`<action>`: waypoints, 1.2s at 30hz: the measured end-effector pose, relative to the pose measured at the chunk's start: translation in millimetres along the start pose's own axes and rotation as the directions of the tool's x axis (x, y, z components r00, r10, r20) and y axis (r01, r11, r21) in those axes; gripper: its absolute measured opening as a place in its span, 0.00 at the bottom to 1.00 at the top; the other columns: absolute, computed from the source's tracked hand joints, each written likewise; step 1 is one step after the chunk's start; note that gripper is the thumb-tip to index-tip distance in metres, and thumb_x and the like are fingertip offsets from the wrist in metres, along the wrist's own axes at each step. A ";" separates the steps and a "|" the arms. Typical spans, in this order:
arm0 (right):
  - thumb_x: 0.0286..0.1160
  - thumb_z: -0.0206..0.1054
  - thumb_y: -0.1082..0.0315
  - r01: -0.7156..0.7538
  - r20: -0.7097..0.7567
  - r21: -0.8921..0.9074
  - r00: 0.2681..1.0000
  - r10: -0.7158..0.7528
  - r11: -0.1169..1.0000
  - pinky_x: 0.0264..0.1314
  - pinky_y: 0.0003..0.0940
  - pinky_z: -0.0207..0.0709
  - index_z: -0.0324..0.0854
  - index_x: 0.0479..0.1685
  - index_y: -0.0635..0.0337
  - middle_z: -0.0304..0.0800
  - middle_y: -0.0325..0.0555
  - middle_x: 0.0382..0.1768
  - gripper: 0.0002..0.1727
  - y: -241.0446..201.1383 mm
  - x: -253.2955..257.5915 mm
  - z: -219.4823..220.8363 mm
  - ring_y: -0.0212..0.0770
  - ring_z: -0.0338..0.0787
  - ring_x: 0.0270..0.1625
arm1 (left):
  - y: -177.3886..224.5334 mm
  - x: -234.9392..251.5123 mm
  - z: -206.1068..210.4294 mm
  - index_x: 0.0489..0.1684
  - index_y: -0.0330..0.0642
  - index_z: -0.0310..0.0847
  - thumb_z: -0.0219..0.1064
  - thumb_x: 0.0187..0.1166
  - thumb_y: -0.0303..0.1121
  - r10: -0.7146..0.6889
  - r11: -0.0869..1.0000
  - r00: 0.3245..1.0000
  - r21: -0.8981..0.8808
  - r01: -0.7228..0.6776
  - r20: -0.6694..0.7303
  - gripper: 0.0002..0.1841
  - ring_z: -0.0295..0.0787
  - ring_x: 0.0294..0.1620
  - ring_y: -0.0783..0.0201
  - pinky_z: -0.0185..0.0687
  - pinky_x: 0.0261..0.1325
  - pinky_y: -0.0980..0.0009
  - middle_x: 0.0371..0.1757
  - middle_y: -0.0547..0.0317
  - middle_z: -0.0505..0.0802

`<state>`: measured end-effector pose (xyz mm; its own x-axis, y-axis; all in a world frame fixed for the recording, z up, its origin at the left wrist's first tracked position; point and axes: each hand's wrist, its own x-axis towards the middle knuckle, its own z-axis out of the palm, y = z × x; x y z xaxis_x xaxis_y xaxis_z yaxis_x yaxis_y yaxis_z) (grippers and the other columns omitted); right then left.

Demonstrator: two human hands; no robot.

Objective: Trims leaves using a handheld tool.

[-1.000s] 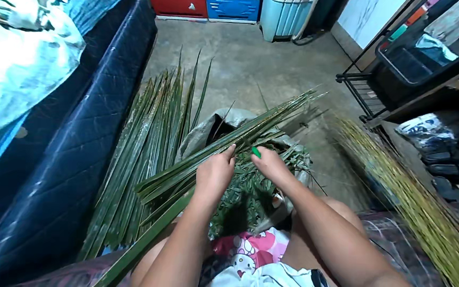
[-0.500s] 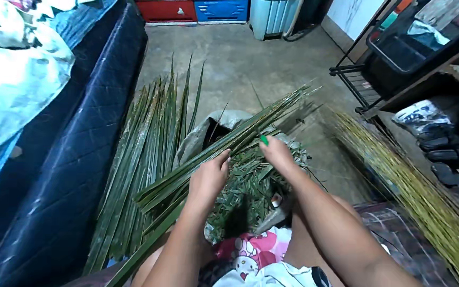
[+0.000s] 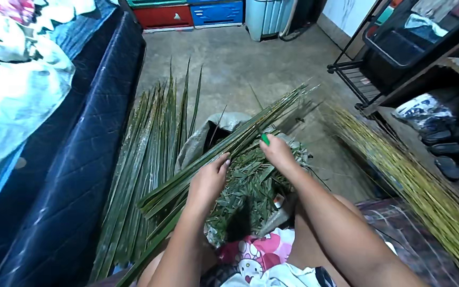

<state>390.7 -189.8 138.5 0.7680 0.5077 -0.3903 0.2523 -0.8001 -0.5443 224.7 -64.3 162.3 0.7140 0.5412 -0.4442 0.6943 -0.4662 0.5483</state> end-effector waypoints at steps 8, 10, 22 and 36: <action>0.91 0.56 0.55 0.002 0.019 -0.075 1.000 0.000 0.997 0.62 0.61 0.79 0.82 0.64 0.59 0.92 0.59 0.52 0.19 -9.6 -9.8 6.0 0.59 0.91 0.60 | -11.6 4.9 -3.3 0.80 0.54 0.78 0.48 0.95 0.48 0.056 0.989 0.998 -0.136 -0.051 0.037 0.23 0.85 0.32 0.60 0.82 0.44 0.57 0.39 0.53 0.91; 0.92 0.56 0.53 -0.036 -0.081 0.035 0.996 0.039 0.999 0.61 0.62 0.80 0.82 0.63 0.60 0.92 0.61 0.50 0.20 2.5 6.0 0.1 0.60 0.91 0.58 | -12.3 2.7 -4.5 0.80 0.54 0.78 0.49 0.95 0.48 0.050 0.988 0.998 -0.151 -0.043 0.042 0.22 0.84 0.29 0.63 0.81 0.41 0.60 0.36 0.55 0.90; 0.89 0.59 0.69 -0.075 0.178 0.822 0.975 -0.130 0.565 0.16 0.19 0.62 0.78 0.42 0.61 0.68 0.34 0.18 0.07 -5.4 -8.5 28.2 0.26 0.64 0.13 | -1.6 4.9 6.5 0.88 0.64 0.68 0.57 0.92 0.44 0.052 0.998 0.991 0.029 -0.056 0.125 0.25 0.93 0.49 0.50 0.84 0.58 0.46 0.55 0.47 0.94; 0.91 0.62 0.62 0.024 -0.063 0.832 0.997 0.052 0.554 0.17 0.20 0.62 0.78 0.47 0.64 0.67 0.35 0.18 0.12 12.0 18.0 12.7 0.26 0.64 0.13 | -5.6 6.7 0.1 0.92 0.76 0.59 0.53 0.94 0.42 0.113 0.987 0.985 0.097 -0.126 0.133 0.27 0.93 0.46 0.51 0.83 0.56 0.44 0.51 0.50 0.95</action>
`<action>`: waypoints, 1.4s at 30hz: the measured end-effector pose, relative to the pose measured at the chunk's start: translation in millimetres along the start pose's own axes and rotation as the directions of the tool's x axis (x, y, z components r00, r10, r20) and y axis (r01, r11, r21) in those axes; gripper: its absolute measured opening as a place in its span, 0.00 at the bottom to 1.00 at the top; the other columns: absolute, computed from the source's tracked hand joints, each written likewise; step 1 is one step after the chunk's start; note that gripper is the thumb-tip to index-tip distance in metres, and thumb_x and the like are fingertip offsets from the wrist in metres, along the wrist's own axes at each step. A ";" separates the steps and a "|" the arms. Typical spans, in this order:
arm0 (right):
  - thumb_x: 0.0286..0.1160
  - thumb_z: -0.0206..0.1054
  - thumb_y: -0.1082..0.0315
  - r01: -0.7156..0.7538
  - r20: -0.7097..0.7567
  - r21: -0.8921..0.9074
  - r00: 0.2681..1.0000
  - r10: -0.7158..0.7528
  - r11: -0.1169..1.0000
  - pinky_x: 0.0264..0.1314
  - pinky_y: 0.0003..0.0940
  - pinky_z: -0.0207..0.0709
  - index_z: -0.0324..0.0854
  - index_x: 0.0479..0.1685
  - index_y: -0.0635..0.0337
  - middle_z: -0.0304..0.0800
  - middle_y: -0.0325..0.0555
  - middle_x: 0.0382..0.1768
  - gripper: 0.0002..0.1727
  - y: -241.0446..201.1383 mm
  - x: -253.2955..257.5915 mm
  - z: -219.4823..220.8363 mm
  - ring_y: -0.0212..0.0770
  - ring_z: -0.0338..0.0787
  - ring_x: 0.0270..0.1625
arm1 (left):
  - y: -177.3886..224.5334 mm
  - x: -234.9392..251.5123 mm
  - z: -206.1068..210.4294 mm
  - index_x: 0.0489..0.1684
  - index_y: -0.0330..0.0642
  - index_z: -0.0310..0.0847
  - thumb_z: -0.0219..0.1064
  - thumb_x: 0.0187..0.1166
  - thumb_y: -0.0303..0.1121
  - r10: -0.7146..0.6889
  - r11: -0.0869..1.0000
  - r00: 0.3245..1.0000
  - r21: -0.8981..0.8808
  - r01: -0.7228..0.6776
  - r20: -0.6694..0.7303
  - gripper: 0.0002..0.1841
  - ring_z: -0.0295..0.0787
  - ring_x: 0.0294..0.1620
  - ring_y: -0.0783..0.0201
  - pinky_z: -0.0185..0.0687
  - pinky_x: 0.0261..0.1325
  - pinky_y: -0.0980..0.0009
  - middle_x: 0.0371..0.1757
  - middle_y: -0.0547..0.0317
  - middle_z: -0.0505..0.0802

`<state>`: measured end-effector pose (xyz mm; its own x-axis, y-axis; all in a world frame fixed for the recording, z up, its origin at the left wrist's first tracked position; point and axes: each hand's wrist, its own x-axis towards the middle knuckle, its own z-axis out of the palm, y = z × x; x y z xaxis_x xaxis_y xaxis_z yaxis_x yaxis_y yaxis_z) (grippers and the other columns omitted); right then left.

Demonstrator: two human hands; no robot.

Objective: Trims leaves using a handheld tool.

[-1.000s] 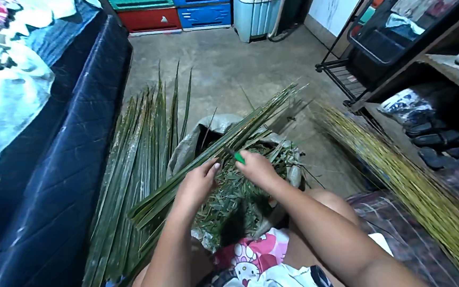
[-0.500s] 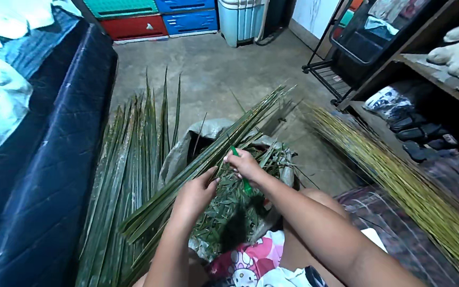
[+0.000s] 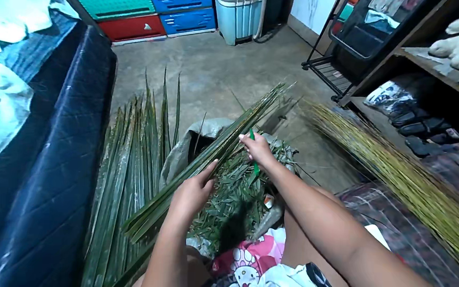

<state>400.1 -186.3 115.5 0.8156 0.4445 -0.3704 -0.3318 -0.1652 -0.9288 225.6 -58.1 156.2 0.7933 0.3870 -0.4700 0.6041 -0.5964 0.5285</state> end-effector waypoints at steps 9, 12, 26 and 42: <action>0.92 0.56 0.54 0.259 0.422 -0.660 0.905 0.062 0.705 0.55 0.55 0.80 0.80 0.63 0.62 0.88 0.57 0.47 0.20 7.2 -58.2 31.5 0.52 0.89 0.49 | 9.1 3.2 -1.6 0.94 0.78 0.52 0.42 0.96 0.43 -0.097 0.991 0.994 0.087 0.101 -0.054 0.27 0.89 0.62 0.39 0.75 0.66 0.34 0.61 0.43 0.92; 0.91 0.53 0.56 0.318 0.467 -0.753 0.875 0.128 0.576 0.54 0.58 0.80 0.79 0.61 0.61 0.89 0.57 0.46 0.18 5.0 -80.7 43.9 0.56 0.90 0.52 | 12.8 0.0 -3.0 0.95 0.77 0.51 0.43 0.95 0.41 -0.138 0.985 0.989 0.102 0.142 -0.047 0.28 0.87 0.65 0.38 0.74 0.67 0.34 0.63 0.42 0.91; 0.93 0.52 0.56 0.133 0.201 -0.891 0.973 0.114 0.434 0.62 0.58 0.81 0.76 0.70 0.60 0.90 0.58 0.57 0.20 -13.7 -54.4 38.8 0.56 0.91 0.62 | 14.7 1.7 0.6 0.95 0.74 0.51 0.41 0.96 0.43 -0.224 0.972 0.972 0.063 0.228 -0.069 0.28 0.85 0.72 0.41 0.74 0.71 0.35 0.71 0.44 0.88; 0.94 0.51 0.57 0.129 0.257 -0.831 0.952 0.167 0.542 0.60 0.55 0.79 0.79 0.67 0.63 0.88 0.60 0.53 0.21 -9.6 -37.6 28.2 0.54 0.89 0.56 | 18.5 1.7 5.4 0.95 0.72 0.51 0.42 0.96 0.43 -0.255 0.963 0.965 0.077 0.259 -0.055 0.28 0.85 0.71 0.41 0.74 0.70 0.36 0.71 0.44 0.89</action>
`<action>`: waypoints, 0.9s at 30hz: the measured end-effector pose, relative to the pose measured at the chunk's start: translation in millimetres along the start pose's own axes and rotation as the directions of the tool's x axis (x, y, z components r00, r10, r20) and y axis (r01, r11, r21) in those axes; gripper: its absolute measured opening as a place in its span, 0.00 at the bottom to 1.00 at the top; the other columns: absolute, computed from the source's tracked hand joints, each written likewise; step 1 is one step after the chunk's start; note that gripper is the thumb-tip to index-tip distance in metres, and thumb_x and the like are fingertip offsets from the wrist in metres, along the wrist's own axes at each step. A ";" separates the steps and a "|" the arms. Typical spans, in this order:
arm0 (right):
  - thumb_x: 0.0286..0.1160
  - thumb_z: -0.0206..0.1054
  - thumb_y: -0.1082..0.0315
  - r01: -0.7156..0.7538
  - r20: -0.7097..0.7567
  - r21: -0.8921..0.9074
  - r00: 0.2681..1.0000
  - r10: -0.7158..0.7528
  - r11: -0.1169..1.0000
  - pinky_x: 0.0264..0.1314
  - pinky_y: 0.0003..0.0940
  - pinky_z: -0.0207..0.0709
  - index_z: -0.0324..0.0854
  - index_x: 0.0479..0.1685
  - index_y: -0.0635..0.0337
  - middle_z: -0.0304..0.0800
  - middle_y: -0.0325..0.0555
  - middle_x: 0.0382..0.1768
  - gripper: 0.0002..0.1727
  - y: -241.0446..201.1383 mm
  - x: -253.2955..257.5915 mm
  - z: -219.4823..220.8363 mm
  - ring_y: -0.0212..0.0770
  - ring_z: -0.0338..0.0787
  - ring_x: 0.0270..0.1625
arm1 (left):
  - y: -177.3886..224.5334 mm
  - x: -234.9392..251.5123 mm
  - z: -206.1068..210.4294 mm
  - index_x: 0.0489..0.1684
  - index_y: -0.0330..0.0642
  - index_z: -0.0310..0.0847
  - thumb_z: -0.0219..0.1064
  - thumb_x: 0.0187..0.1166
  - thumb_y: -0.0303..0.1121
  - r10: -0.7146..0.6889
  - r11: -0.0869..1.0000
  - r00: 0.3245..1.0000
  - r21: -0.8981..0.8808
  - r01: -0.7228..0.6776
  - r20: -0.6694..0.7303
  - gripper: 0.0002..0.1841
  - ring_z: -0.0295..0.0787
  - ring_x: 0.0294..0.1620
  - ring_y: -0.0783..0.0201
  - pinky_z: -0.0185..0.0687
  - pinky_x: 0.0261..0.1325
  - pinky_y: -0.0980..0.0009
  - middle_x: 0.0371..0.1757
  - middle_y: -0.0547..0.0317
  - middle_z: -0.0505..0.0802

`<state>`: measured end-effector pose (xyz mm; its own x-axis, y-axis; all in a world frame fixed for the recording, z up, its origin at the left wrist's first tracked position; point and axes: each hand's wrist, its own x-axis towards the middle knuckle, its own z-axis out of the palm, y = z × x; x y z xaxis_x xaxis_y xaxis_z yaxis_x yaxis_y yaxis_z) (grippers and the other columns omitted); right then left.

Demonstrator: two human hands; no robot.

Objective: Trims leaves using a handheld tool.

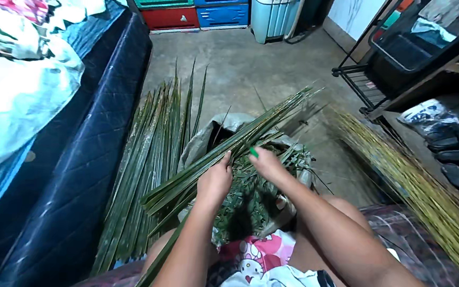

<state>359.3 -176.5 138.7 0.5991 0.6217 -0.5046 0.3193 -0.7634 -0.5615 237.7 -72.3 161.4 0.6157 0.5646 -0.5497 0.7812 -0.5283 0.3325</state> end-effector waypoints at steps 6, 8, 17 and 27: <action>0.93 0.51 0.59 0.106 0.174 -0.041 0.980 -0.097 0.994 0.57 0.54 0.80 0.79 0.61 0.62 0.88 0.57 0.50 0.17 -18.5 -29.4 34.7 0.53 0.89 0.54 | 3.5 -1.2 0.3 0.95 0.70 0.54 0.41 0.96 0.42 -0.041 0.999 0.999 0.011 0.041 0.010 0.27 0.85 0.70 0.40 0.75 0.69 0.37 0.67 0.43 0.89; 0.93 0.53 0.57 0.084 0.095 -0.182 0.993 -0.068 0.980 0.63 0.59 0.80 0.77 0.66 0.62 0.90 0.59 0.57 0.19 -19.1 -23.6 33.8 0.57 0.90 0.63 | 3.2 -1.7 0.8 0.94 0.67 0.55 0.41 0.95 0.42 -0.039 0.999 0.999 -0.002 0.039 0.009 0.27 0.85 0.70 0.41 0.75 0.70 0.38 0.68 0.43 0.89; 0.93 0.52 0.57 -0.102 -0.091 -0.035 0.991 0.099 0.994 0.63 0.56 0.80 0.79 0.67 0.62 0.89 0.59 0.56 0.20 4.2 12.8 -2.1 0.55 0.90 0.60 | 1.3 -2.1 2.5 0.95 0.69 0.54 0.42 0.96 0.44 -0.030 0.999 1.000 0.015 0.030 -0.002 0.27 0.84 0.73 0.41 0.74 0.71 0.37 0.71 0.45 0.88; 0.93 0.52 0.57 0.026 0.058 -0.186 0.998 -0.015 0.982 0.63 0.59 0.80 0.78 0.66 0.62 0.90 0.59 0.58 0.20 -10.1 -11.8 35.9 0.57 0.90 0.64 | 5.1 -2.1 5.8 0.93 0.63 0.60 0.43 0.96 0.44 -0.039 0.999 0.999 0.031 0.039 0.023 0.26 0.84 0.73 0.40 0.74 0.71 0.36 0.71 0.43 0.88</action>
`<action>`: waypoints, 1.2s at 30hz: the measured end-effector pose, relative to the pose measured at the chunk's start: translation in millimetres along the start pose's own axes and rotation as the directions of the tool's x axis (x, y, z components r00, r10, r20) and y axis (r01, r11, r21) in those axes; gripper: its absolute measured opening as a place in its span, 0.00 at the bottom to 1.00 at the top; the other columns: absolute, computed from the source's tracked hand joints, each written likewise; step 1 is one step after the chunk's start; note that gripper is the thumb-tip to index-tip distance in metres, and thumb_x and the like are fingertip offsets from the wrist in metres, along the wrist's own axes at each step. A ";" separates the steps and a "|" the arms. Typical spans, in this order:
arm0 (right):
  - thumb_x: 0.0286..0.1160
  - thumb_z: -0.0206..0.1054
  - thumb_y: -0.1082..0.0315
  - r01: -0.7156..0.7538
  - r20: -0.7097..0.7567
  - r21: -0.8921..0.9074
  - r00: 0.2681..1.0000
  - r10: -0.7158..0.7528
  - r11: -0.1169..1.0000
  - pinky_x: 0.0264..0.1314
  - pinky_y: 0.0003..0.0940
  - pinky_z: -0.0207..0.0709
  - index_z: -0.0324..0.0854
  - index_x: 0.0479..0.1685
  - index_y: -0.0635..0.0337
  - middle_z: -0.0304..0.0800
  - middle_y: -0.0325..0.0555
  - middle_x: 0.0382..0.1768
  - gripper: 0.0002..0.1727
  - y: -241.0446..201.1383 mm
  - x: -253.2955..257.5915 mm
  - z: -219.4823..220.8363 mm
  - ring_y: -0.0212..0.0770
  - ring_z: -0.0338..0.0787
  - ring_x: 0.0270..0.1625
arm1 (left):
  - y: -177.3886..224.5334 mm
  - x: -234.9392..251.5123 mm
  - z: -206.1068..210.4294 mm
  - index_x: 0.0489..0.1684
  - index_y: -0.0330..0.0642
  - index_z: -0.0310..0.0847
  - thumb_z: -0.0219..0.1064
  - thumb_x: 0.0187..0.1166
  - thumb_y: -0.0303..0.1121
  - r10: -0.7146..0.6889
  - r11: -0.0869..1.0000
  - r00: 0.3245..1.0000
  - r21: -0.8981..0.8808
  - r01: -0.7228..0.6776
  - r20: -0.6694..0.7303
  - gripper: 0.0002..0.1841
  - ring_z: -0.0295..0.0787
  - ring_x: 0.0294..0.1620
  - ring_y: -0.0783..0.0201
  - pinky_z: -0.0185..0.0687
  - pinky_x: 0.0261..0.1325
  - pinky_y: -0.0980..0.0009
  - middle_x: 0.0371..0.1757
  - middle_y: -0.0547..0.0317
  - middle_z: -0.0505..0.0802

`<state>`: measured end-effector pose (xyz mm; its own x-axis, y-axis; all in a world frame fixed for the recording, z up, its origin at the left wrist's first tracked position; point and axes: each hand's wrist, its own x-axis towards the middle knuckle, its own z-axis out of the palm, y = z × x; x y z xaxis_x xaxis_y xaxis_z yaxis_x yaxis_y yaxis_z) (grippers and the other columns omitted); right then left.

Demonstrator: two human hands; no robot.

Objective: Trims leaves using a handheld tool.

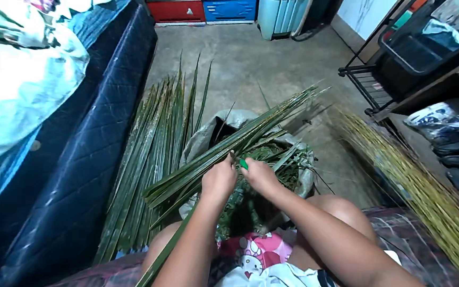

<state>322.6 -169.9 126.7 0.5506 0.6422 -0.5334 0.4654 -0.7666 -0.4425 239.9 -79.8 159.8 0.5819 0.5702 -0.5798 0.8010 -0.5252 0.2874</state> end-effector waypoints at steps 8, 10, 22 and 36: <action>0.94 0.51 0.55 -0.224 -0.179 0.025 0.958 0.225 0.974 0.68 0.58 0.79 0.77 0.72 0.60 0.90 0.58 0.63 0.22 24.4 32.2 -26.9 0.56 0.89 0.68 | 1.3 -0.1 1.5 0.95 0.70 0.53 0.42 0.96 0.45 0.021 1.000 1.000 0.021 -0.022 0.010 0.27 0.85 0.73 0.42 0.74 0.71 0.37 0.72 0.46 0.88; 0.94 0.50 0.57 -0.130 -0.084 0.112 0.987 0.140 0.985 0.63 0.56 0.79 0.79 0.67 0.62 0.89 0.59 0.57 0.21 16.3 20.5 -24.3 0.55 0.90 0.61 | 0.7 -0.4 0.4 0.95 0.70 0.54 0.42 0.96 0.45 0.020 1.000 1.000 0.015 -0.021 0.013 0.27 0.84 0.72 0.42 0.74 0.71 0.37 0.71 0.45 0.88; 0.93 0.51 0.56 -0.083 0.004 0.007 0.997 0.083 0.997 0.65 0.59 0.79 0.79 0.66 0.60 0.90 0.58 0.60 0.20 4.9 11.4 -2.1 0.56 0.89 0.66 | 6.0 -1.1 3.5 0.94 0.66 0.57 0.44 0.95 0.43 0.011 0.999 1.000 0.049 -0.012 0.020 0.27 0.85 0.71 0.41 0.76 0.69 0.37 0.69 0.45 0.90; 0.93 0.51 0.56 -0.244 -0.154 0.045 0.956 0.248 0.969 0.67 0.59 0.79 0.79 0.70 0.60 0.89 0.58 0.63 0.21 29.5 34.7 -23.7 0.56 0.89 0.68 | 6.0 -7.6 3.4 0.95 0.73 0.54 0.44 0.95 0.42 0.037 0.998 0.999 0.042 -0.038 0.008 0.27 0.86 0.71 0.44 0.76 0.70 0.38 0.70 0.49 0.90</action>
<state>371.9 -170.1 112.2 0.7489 0.4249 -0.5086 0.2857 -0.8994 -0.3308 239.7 -89.5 163.3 0.6104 0.5451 -0.5746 0.7717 -0.5727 0.2765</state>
